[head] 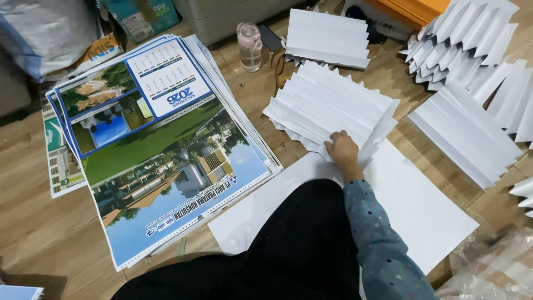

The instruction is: Assembling wall calendars by aligning printed sheets and pressing them onto a stack using a hand tool.

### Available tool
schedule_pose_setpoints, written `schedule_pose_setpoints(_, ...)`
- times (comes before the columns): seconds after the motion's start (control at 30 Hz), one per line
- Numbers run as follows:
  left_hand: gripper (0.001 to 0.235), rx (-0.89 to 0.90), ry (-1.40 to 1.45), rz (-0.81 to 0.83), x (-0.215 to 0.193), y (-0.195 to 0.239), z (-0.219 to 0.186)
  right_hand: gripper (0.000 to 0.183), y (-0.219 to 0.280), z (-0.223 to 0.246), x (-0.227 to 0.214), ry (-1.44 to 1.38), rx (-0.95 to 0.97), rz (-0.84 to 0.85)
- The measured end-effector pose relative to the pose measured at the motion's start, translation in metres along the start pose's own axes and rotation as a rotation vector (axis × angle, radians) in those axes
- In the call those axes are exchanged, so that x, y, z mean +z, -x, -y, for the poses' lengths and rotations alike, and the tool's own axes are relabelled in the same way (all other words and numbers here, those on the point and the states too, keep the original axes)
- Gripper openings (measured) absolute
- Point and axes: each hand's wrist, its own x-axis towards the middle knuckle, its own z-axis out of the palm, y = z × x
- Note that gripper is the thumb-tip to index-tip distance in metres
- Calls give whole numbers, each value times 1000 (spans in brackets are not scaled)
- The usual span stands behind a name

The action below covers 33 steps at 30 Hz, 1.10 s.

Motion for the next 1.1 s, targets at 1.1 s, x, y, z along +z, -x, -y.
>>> schedule_pose_setpoints(1.1, 32, -15, 455, -861, -32, -85, 134, 22, 168, 157, -18, -818, -328, 564)
